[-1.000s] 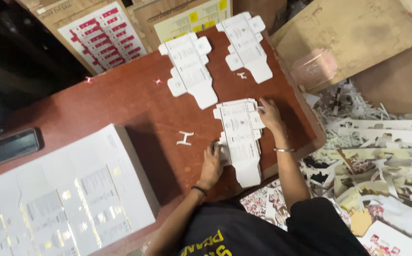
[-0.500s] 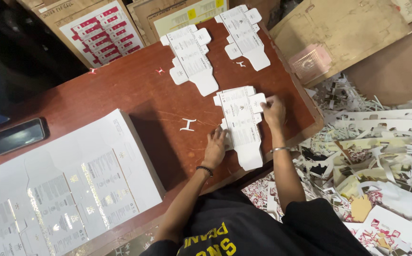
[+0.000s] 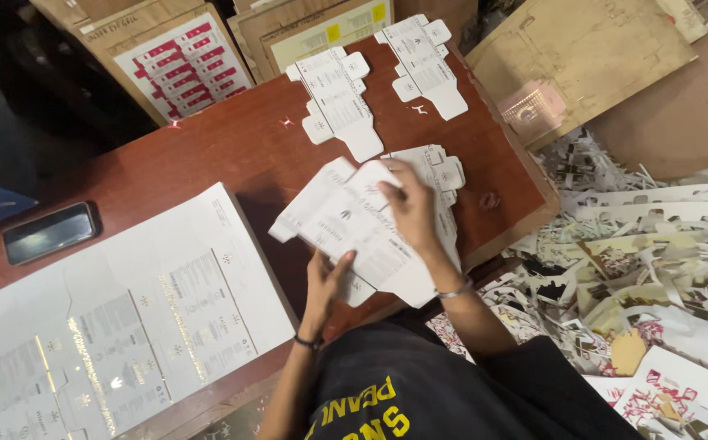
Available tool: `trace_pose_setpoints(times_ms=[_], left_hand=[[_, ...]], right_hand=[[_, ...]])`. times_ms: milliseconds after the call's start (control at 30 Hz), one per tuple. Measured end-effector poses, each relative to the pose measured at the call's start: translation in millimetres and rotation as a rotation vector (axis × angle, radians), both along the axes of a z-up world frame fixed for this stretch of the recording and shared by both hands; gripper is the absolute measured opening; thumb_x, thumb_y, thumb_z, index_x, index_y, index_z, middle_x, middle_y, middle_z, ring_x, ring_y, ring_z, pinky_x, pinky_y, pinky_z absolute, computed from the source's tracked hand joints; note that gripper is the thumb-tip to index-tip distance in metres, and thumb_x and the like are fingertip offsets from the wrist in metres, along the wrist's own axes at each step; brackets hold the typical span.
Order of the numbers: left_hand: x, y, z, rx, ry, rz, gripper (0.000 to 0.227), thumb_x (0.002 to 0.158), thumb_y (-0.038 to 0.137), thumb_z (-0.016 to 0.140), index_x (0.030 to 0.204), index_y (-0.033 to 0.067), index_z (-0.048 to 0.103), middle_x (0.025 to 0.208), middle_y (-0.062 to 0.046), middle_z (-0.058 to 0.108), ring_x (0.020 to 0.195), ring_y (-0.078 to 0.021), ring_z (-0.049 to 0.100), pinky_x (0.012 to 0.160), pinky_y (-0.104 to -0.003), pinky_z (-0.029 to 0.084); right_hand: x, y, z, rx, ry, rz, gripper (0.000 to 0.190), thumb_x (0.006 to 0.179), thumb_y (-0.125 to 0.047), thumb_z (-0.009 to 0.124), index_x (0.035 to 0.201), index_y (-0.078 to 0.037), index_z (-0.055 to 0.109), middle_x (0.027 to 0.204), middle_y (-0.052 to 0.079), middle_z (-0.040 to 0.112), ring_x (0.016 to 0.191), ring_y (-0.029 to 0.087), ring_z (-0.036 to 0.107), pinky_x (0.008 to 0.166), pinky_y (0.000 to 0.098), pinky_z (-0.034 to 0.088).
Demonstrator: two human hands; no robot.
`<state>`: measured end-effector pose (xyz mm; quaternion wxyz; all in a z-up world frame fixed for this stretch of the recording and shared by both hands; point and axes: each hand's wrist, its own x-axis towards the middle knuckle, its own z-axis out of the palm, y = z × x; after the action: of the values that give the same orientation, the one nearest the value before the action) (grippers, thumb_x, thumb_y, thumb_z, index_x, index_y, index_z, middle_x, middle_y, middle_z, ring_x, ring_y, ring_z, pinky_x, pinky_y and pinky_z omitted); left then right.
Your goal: The person feeds large printed paper sheets into a die-cutting machine, presses a button to operate it, and then removes the cut pieces. They stack the resulting die-cut shapes on the table.
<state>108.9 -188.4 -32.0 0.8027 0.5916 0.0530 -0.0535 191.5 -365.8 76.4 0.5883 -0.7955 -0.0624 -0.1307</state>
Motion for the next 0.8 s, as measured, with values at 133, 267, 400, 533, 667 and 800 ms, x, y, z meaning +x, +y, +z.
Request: trace_pose_setpoints(times_ms=[133, 267, 400, 533, 667, 800], left_hand=[[-38, 11, 15, -0.040, 0.056, 0.253, 0.048, 0.092, 0.015, 0.073, 0.131, -0.0080, 0.056, 0.115, -0.015, 0.071, 0.100, -0.0172, 0.066, 0.086, -0.029, 0.053], [-52, 29, -1, -0.022, 0.077, 0.408, 0.038, 0.095, 0.012, 0.073, 0.123, -0.0085, 0.059, 0.106, -0.013, 0.070, 0.089, -0.0146, 0.061, 0.076, -0.028, 0.051], [-59, 42, -43, -0.158, -0.050, 0.463, 0.037, 0.092, 0.012, 0.071, 0.122, -0.0034, 0.057, 0.109, -0.008, 0.070, 0.094, -0.0101, 0.064, 0.081, -0.024, 0.053], [-65, 49, -82, -0.021, -0.017, 0.547, 0.030, 0.100, 0.009, 0.075, 0.112, -0.0115, 0.057, 0.090, -0.011, 0.053, 0.077, -0.0133, 0.047, 0.065, -0.030, 0.042], [-72, 49, -92, -0.207, -0.197, 0.490, 0.037, 0.092, 0.008, 0.073, 0.123, -0.0037, 0.058, 0.107, -0.010, 0.067, 0.093, -0.0117, 0.065, 0.079, -0.027, 0.055], [-73, 52, -77, -0.103, -0.281, 0.473, 0.033, 0.092, 0.005, 0.076, 0.119, -0.0081, 0.063, 0.109, -0.015, 0.074, 0.094, -0.0160, 0.071, 0.080, -0.029, 0.057]], right_hand=[[-26, 62, 30, -0.154, -0.185, 0.059, 0.037, 0.101, -0.007, 0.062, 0.138, -0.005, 0.062, 0.136, 0.014, 0.067, 0.111, 0.022, 0.071, 0.085, 0.0298, 0.058], [-51, 92, 40, -0.303, -0.439, 0.123, 0.040, 0.099, -0.001, 0.065, 0.139, -0.006, 0.063, 0.147, 0.019, 0.057, 0.134, 0.037, 0.059, 0.107, 0.0411, 0.055], [-84, 104, 41, -0.330, -0.551, 0.237, 0.041, 0.094, 0.002, 0.066, 0.133, -0.007, 0.068, 0.150, 0.020, 0.053, 0.138, 0.039, 0.056, 0.113, 0.0471, 0.051], [-113, 108, 36, -0.344, -0.710, 0.321, 0.040, 0.093, 0.002, 0.067, 0.132, -0.005, 0.068, 0.145, 0.023, 0.054, 0.135, 0.039, 0.056, 0.111, 0.0478, 0.051], [-130, 105, 31, -0.362, -0.832, 0.343, 0.037, 0.092, 0.002, 0.067, 0.129, -0.004, 0.069, 0.138, 0.021, 0.060, 0.130, 0.038, 0.058, 0.109, 0.0484, 0.053], [-137, 105, 28, -0.344, -0.882, 0.446, 0.031, 0.097, -0.002, 0.071, 0.128, -0.001, 0.068, 0.134, 0.016, 0.065, 0.126, 0.033, 0.064, 0.109, 0.0503, 0.054]])
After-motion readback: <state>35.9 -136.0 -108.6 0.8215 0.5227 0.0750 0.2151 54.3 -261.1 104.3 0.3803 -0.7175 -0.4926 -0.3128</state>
